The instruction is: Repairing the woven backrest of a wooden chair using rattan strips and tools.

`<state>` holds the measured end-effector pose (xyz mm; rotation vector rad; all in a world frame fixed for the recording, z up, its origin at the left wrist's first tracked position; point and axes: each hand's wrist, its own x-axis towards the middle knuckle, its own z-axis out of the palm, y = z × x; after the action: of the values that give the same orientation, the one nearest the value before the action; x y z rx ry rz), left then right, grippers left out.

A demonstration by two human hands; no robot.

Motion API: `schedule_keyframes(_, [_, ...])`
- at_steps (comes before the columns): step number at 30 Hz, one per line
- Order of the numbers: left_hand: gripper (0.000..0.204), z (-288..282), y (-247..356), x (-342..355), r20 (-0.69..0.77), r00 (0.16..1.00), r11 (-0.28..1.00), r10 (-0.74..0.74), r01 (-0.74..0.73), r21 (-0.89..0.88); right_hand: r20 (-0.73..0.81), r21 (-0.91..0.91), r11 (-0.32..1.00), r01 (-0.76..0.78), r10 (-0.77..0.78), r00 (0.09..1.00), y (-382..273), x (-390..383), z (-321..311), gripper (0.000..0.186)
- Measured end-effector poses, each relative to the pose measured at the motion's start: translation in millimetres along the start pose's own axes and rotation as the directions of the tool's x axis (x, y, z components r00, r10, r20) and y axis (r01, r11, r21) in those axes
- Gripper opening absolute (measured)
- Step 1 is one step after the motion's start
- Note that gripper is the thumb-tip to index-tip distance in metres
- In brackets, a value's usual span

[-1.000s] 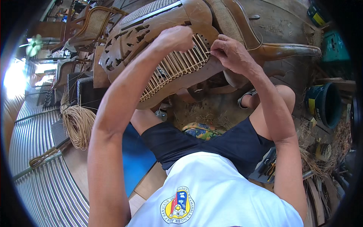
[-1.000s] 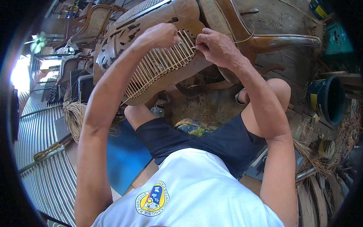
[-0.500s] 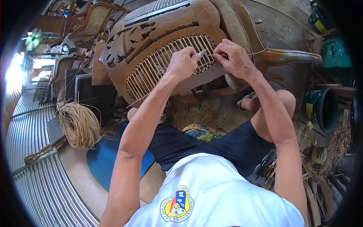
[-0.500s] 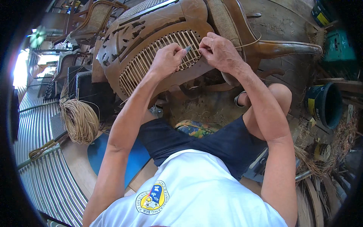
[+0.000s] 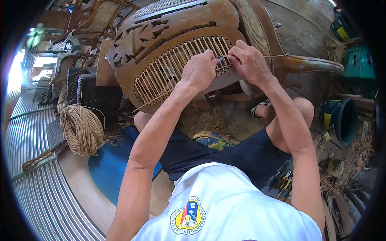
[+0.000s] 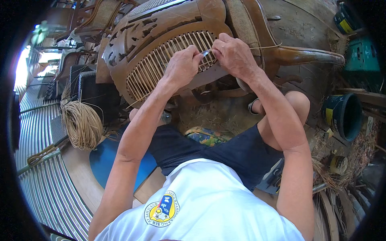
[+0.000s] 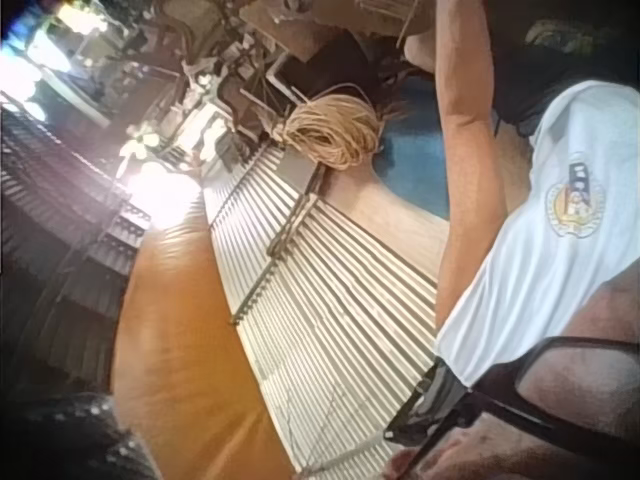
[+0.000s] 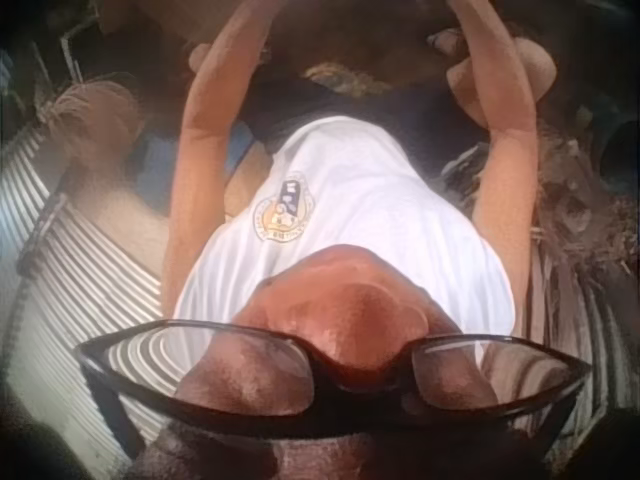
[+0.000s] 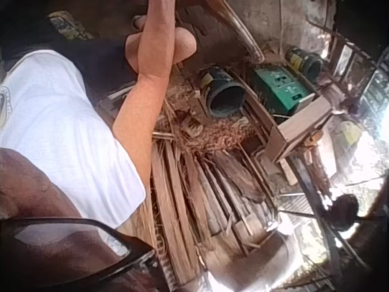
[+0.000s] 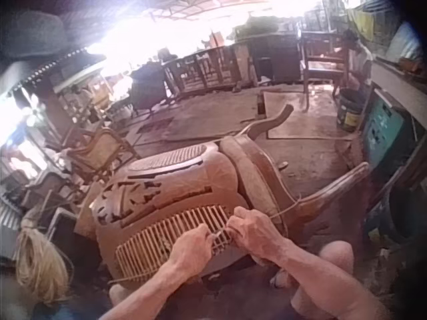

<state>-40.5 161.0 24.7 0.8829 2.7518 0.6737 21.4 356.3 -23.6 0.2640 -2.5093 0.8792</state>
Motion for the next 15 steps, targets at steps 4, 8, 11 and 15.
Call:
schedule_keyframes(4, [0.028,-6,2,2,0.042,0.998,0.999,-0.046,0.046,-0.006,0.032,0.055,0.996,0.074,-0.076,0.997,-2,2,1,0.011])
schedule_keyframes(8, [0.028,-14,-4,0,0.073,0.993,0.994,-0.097,0.101,-0.044,0.048,0.149,0.989,0.006,-0.014,0.999,-3,-1,-5,0.012])
schedule_keyframes(11, [0.029,-21,-6,-2,0.03,0.991,0.991,-0.131,0.13,0.042,0.057,0.099,0.995,0.025,-0.031,0.998,-1,-1,-5,0.011])
schedule_keyframes(15, [0.028,-31,-6,-2,0.02,0.999,0.989,-0.049,0.045,0.139,0.027,0.066,0.996,0.054,-0.055,0.998,0,0,-2,0.007])
